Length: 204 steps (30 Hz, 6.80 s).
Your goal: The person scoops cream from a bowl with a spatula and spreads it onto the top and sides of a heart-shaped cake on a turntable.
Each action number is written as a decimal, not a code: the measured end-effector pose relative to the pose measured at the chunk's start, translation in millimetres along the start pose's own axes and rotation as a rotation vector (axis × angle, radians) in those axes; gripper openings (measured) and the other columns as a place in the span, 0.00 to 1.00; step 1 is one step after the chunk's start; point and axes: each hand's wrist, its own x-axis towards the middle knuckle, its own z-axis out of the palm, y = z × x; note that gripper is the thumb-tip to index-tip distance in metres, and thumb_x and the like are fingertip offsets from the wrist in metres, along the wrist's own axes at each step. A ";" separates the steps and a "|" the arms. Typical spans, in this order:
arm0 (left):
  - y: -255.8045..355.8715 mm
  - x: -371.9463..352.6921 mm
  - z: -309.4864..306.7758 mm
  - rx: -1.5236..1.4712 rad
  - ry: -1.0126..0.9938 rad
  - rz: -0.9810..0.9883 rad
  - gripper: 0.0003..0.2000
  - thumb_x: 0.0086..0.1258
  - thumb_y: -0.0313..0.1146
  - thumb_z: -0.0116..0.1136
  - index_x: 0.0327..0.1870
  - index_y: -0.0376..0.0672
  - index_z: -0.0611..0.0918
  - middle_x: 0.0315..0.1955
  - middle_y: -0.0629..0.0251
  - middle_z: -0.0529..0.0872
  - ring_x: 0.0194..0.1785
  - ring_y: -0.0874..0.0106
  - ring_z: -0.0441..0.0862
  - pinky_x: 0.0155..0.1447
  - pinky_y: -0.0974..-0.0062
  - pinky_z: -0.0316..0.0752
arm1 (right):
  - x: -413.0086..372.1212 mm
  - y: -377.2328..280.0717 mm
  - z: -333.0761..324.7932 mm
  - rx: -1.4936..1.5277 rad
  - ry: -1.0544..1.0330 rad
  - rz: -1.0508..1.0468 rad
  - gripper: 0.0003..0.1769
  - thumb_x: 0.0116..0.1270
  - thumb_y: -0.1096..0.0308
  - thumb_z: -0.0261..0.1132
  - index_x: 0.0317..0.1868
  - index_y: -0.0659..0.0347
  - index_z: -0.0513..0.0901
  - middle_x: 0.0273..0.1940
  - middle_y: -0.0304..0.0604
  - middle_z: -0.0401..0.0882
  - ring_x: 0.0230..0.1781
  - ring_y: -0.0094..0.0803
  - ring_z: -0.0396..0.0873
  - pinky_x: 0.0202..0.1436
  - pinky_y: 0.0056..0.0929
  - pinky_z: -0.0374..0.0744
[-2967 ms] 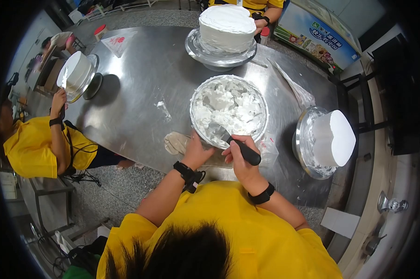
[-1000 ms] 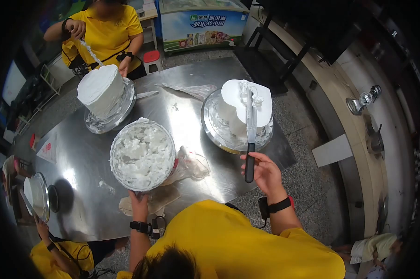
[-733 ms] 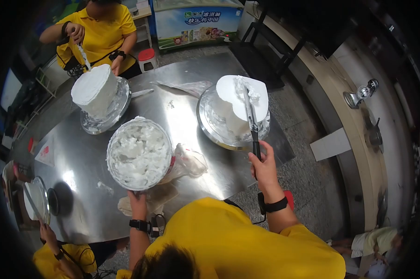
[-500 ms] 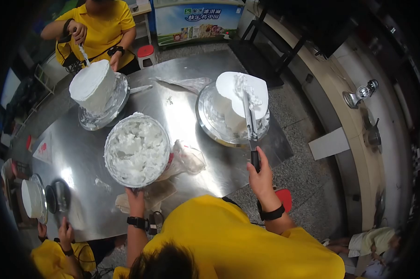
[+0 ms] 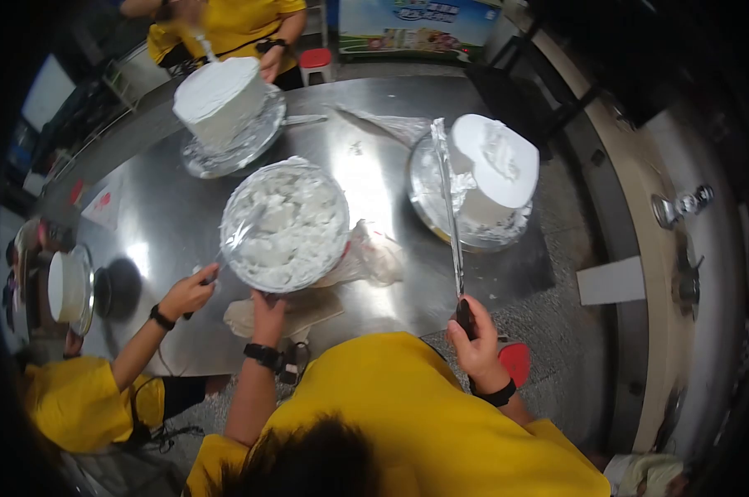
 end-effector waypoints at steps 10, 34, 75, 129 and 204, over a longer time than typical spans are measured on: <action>-0.2 -4.4 3.2 0.109 -0.022 -0.034 0.38 0.58 0.19 0.52 0.71 0.40 0.48 0.62 0.57 0.65 0.55 0.68 0.74 0.54 0.74 0.74 | 67.1 -40.4 66.1 -0.480 -0.301 -0.183 0.18 0.63 0.73 0.60 0.53 0.64 0.74 0.40 0.58 0.77 0.38 0.54 0.78 0.40 0.40 0.75; -6.2 -19.3 12.2 0.147 -0.018 -0.018 0.40 0.60 0.29 0.59 0.69 0.30 0.47 0.60 0.42 0.66 0.63 0.54 0.68 0.60 0.66 0.67 | 132.3 -76.4 139.3 -1.046 -0.581 -0.322 0.07 0.58 0.75 0.54 0.35 0.64 0.78 0.26 0.55 0.79 0.29 0.52 0.80 0.34 0.45 0.78; -0.3 -10.5 28.5 0.374 -0.181 -0.181 0.25 0.63 0.31 0.59 0.61 0.36 0.70 0.45 0.57 0.81 0.46 0.72 0.78 0.48 0.76 0.72 | 78.7 -95.3 -41.7 0.292 -0.069 0.329 0.21 0.66 0.76 0.57 0.61 0.67 0.71 0.27 0.42 0.79 0.15 0.20 0.69 0.17 0.17 0.67; 11.6 -12.0 41.5 -0.089 -0.029 -0.060 0.46 0.62 0.18 0.53 0.71 0.40 0.30 0.55 0.49 0.71 0.42 0.74 0.76 0.46 0.80 0.73 | 148.8 -108.1 136.6 -1.260 -0.433 -0.519 0.03 0.52 0.76 0.58 0.29 0.64 0.79 0.23 0.50 0.79 0.26 0.44 0.81 0.28 0.34 0.79; 91.7 -46.9 304.9 -0.476 -0.416 -0.483 0.19 0.70 0.33 0.50 0.60 0.38 0.67 0.49 0.60 0.77 0.57 0.67 0.75 0.58 0.65 0.71 | 71.2 6.2 -186.3 -0.486 -0.005 -0.297 0.23 0.56 0.74 0.67 0.54 0.56 0.79 0.33 0.45 0.73 0.28 0.39 0.75 0.32 0.32 0.75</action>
